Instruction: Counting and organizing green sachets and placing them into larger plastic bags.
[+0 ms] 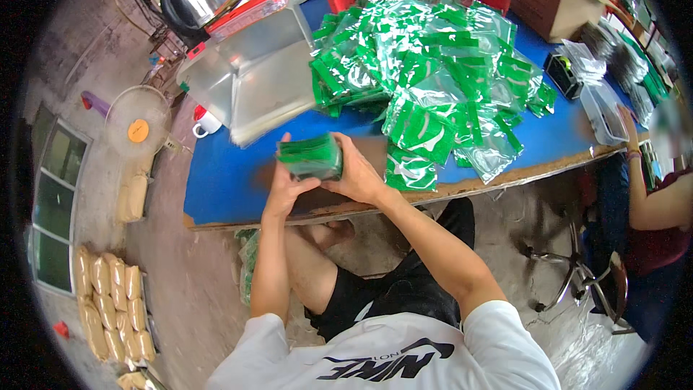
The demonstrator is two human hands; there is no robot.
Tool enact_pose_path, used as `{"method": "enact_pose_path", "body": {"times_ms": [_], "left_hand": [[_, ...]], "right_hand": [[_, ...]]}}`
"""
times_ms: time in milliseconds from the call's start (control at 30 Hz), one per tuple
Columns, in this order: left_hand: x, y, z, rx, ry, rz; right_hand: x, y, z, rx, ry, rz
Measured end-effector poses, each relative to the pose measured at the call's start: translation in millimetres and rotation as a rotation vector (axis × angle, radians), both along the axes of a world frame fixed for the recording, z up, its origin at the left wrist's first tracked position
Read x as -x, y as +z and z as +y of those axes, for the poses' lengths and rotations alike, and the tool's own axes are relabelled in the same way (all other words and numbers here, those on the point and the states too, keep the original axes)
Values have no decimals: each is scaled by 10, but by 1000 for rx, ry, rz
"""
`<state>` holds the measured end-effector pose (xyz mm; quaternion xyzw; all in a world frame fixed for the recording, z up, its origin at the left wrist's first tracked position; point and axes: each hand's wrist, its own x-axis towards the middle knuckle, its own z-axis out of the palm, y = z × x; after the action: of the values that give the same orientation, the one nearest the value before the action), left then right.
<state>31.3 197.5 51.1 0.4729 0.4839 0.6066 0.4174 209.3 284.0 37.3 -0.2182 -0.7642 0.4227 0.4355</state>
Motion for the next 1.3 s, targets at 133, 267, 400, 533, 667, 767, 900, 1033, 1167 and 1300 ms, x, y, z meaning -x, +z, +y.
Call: {"method": "enact_pose_path", "body": {"times_ms": [133,267,400,533,667,767,900,1033,1167,1300], "left_hand": [[-31,-91,-3,-62,-8,376],[-22,-34,-259,60,-6,157],[-322,-31,-641,3,25,-14],[-525,-257,-897,242,149,-228],[-806,-355,-1070,307,229,-422],[-847,-471,-1141,384,270,-624],[-714,-525,-1227,262,299,-578],[-613,-837,-1386,211,220,-979],[-753,-993,-1322,228,-131,-1192],[-1120,-579,-1020,155,-258,-1284]], "right_hand": [[-70,-70,-65,135,10,-270],[-142,32,-118,169,204,-175],[-319,200,-284,212,298,-267],[-504,364,-401,301,387,-539],[-609,231,-482,244,413,-578],[-711,211,-603,237,394,-630],[-987,324,-558,-347,-300,-558],[-1302,-144,-393,-617,-59,-701],[-1230,-282,-527,-385,4,-350],[-798,75,-795,799,-144,432]]}}
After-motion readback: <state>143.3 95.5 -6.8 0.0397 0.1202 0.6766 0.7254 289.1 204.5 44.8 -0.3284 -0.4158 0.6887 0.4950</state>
